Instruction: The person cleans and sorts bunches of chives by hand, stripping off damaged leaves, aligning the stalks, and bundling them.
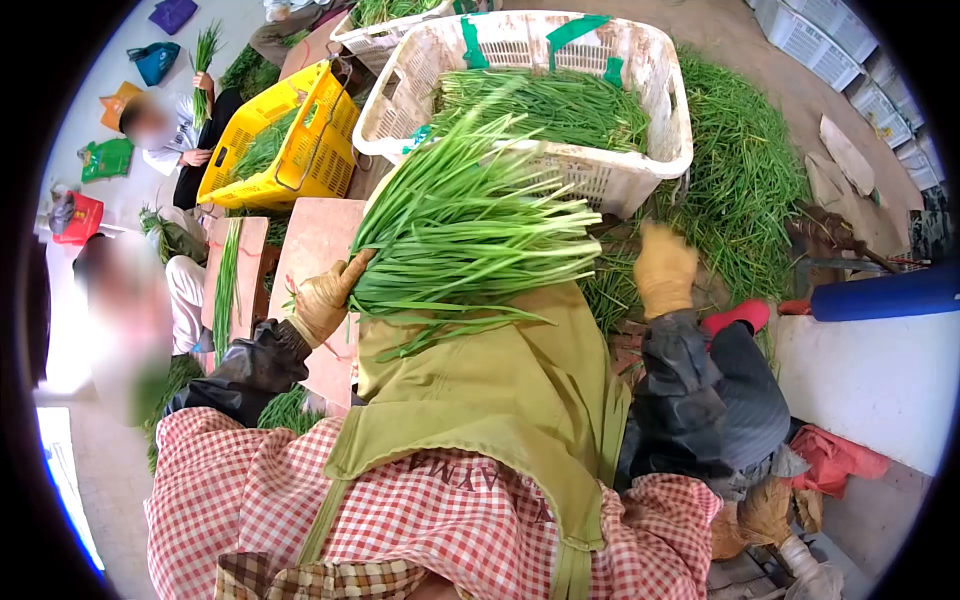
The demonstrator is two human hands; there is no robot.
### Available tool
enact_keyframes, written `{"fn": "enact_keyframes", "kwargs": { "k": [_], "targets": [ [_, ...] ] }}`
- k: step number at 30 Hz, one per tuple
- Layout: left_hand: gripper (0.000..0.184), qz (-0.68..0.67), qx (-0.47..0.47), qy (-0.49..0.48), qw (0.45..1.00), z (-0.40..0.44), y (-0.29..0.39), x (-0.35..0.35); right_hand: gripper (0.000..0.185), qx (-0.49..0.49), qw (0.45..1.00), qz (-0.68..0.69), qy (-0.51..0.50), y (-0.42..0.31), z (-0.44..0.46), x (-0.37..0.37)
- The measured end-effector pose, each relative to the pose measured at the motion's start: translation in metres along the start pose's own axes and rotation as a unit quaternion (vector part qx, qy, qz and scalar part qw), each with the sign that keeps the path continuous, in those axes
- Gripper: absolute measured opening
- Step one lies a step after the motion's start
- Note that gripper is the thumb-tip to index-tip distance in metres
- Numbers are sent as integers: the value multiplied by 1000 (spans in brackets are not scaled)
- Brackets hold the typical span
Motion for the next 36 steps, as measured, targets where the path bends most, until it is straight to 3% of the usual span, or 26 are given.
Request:
{"fn": "enact_keyframes", "kwargs": {
  "k": [1,2,3,5,7,8,9,11,15,17,19,21,23,24,25,27,28,29,30,31,32,33,34,35,36],
  "targets": [
    [74,-14,-5,8,1000,0,5,-6,54,-5,1000,-9,-9,-5,-9,18],
    [73,-29,-10,17,999,1,9,-9,54,74,984,60,153,-18,-25,63],
    [73,65,-4,47,997,22,-42,29,53,147,891,200,380,-69,-14,89],
    [73,44,-13,42,998,22,-22,18,47,320,857,207,346,-101,-36,81],
    [73,13,-29,56,998,23,-8,6,39,289,939,98,159,-90,-20,-55],
    [73,14,-31,50,998,23,-11,8,29,112,991,-27,-69,-45,-2,-148],
    [73,14,-28,47,998,23,-12,7,24,74,971,-107,-203,-16,-15,-146],
    [74,11,-26,23,999,12,-11,-1,28,12,979,24,-201,44,-15,-179],
    [75,-27,0,60,998,26,-7,-8,31,-75,973,188,-108,82,-2,-146],
    [74,-30,-20,69,997,29,-3,-1,33,-68,975,183,-109,83,-5,-157],
    [75,-7,-36,66,997,37,-3,20,37,-57,964,107,-236,75,-7,-181],
    [72,32,-136,29,990,61,-5,45,40,-73,964,119,-224,73,1,-175],
    [67,72,-187,-19,980,93,11,93,39,-34,958,245,-145,66,15,-144],
    [62,114,-174,-61,976,115,23,116,34,-105,845,483,-206,62,11,-143],
    [58,154,-161,-102,969,139,36,136,32,-37,800,548,-241,40,0,-103],
    [62,198,-226,-141,943,189,63,170,30,84,697,627,-338,-5,-38,-15],
    [61,143,-212,-213,943,219,70,177,30,135,643,641,-398,-24,-57,8],
    [59,87,-197,-283,935,240,78,182,30,223,626,635,-394,-42,-74,23],
    [58,80,-154,-259,950,254,87,195,34,187,610,600,-482,-61,-92,32],
    [56,72,-110,-236,963,263,95,210,36,204,595,593,-503,-82,-102,22],
    [50,141,-126,-204,961,251,118,240,38,220,579,584,-524,-102,-108,3],
    [63,280,-276,-157,906,257,130,254,39,228,547,609,-527,-118,-110,-5],
    [55,265,-267,-132,917,263,121,270,39,234,512,633,-531,-133,-109,-14],
    [48,246,-258,-107,928,242,130,290,39,236,517,630,-529,-145,-101,-28],
    [43,186,-253,-43,948,222,132,302,39,161,439,711,-525,-155,-86,-44]
  ]
}}
Point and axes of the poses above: each hand's wrist, its own z-axis towards the middle knuckle, its own x-axis out of the back of the hand, y = z × x, the point moved 6 cm from there along z, towards the middle knuckle
